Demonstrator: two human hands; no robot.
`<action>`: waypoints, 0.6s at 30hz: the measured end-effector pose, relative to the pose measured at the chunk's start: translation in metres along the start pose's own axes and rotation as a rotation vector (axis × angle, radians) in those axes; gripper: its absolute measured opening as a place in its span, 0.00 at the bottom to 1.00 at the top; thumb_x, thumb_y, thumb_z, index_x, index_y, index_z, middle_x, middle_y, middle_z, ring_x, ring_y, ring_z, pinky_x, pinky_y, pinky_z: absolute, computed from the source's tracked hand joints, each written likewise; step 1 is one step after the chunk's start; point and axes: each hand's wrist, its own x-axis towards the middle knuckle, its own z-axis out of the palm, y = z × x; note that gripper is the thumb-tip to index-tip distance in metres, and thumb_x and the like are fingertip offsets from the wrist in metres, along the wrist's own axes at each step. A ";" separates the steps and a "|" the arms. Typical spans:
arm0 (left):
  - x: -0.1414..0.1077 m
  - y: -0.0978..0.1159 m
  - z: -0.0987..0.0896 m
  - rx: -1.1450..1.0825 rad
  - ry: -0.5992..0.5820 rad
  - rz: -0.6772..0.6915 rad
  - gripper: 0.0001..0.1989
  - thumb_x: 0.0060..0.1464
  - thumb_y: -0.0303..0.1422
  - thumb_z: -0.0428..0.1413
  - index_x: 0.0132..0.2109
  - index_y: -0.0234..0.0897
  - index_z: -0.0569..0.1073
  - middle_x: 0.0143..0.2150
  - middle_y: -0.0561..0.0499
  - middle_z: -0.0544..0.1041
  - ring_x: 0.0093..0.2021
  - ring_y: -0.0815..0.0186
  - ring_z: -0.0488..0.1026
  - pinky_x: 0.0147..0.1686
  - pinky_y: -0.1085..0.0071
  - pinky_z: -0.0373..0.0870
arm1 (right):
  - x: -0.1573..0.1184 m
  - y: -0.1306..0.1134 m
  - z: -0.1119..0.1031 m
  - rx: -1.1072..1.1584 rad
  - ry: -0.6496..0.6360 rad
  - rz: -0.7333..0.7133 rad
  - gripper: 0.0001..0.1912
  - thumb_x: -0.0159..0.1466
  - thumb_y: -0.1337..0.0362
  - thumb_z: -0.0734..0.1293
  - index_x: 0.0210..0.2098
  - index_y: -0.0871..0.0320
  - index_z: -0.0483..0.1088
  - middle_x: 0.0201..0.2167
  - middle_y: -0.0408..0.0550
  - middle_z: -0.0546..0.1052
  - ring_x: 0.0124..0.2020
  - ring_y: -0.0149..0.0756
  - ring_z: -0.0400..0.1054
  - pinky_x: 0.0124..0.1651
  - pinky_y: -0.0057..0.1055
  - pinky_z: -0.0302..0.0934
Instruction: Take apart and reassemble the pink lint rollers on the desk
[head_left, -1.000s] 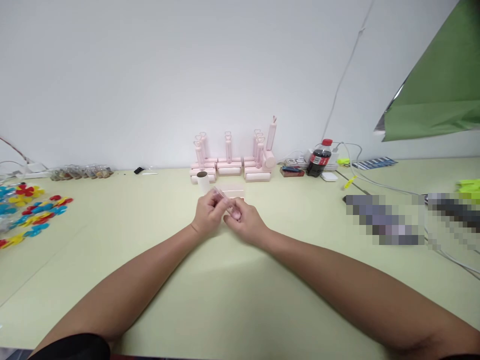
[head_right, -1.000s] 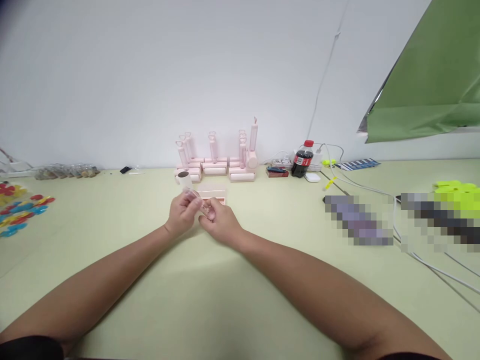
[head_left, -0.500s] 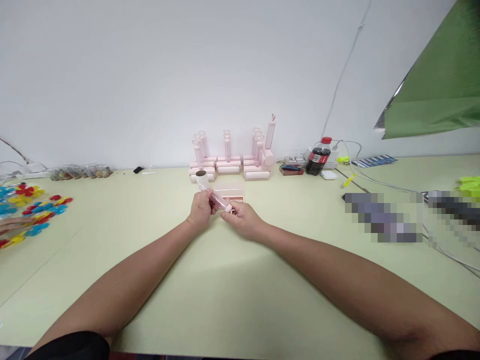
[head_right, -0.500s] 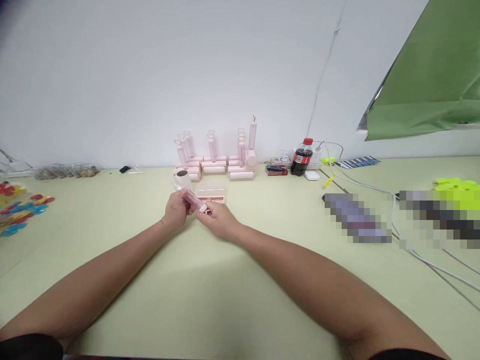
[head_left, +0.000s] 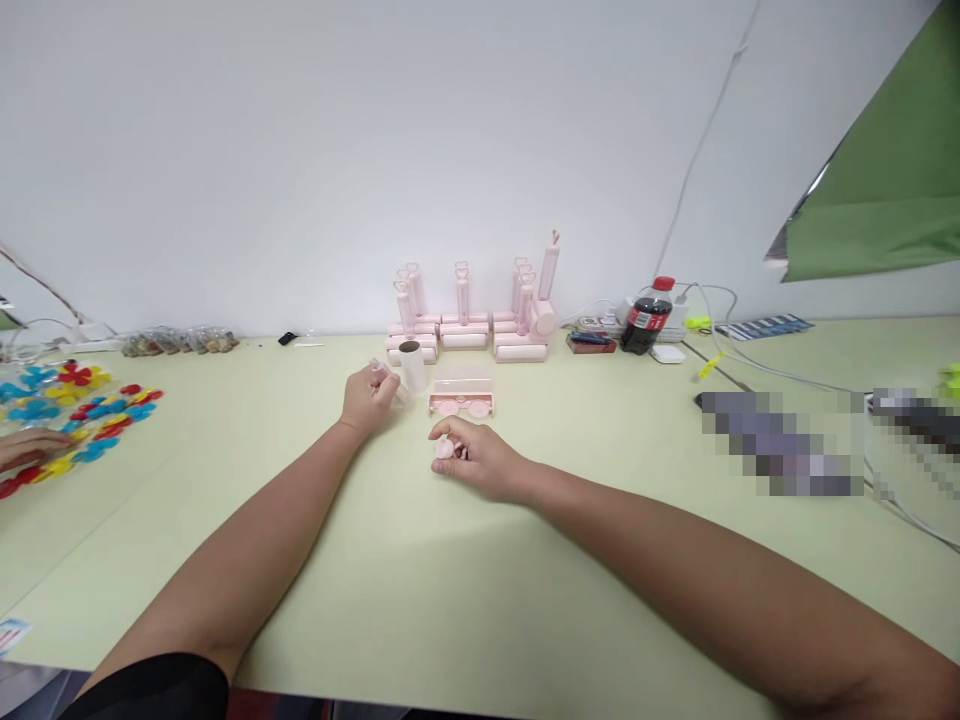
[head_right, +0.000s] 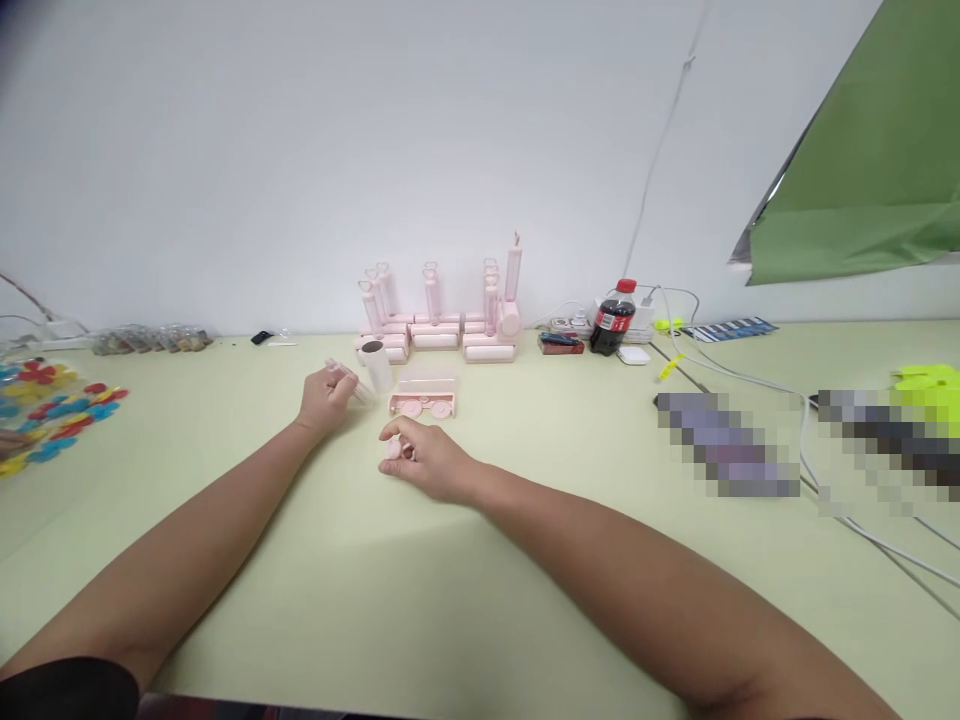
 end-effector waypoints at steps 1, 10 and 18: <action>0.000 -0.001 0.001 0.025 -0.037 0.026 0.16 0.46 0.39 0.53 0.17 0.38 0.62 0.20 0.53 0.65 0.26 0.66 0.65 0.29 0.70 0.61 | 0.000 0.000 -0.001 0.007 -0.011 0.004 0.16 0.58 0.58 0.68 0.44 0.55 0.65 0.28 0.39 0.67 0.28 0.31 0.60 0.32 0.27 0.54; 0.000 -0.001 0.014 0.107 -0.190 0.118 0.14 0.52 0.41 0.49 0.26 0.38 0.69 0.35 0.50 0.73 0.37 0.62 0.70 0.38 0.67 0.65 | -0.002 -0.003 -0.001 0.054 -0.003 -0.044 0.05 0.64 0.61 0.60 0.36 0.53 0.57 0.22 0.34 0.60 0.23 0.29 0.53 0.28 0.26 0.48; 0.000 -0.004 0.020 0.047 -0.153 0.103 0.13 0.51 0.41 0.54 0.24 0.38 0.68 0.42 0.47 0.71 0.41 0.62 0.71 0.39 0.66 0.69 | 0.011 -0.004 -0.019 0.024 0.314 -0.061 0.07 0.61 0.60 0.63 0.37 0.56 0.65 0.21 0.35 0.62 0.21 0.28 0.54 0.26 0.25 0.48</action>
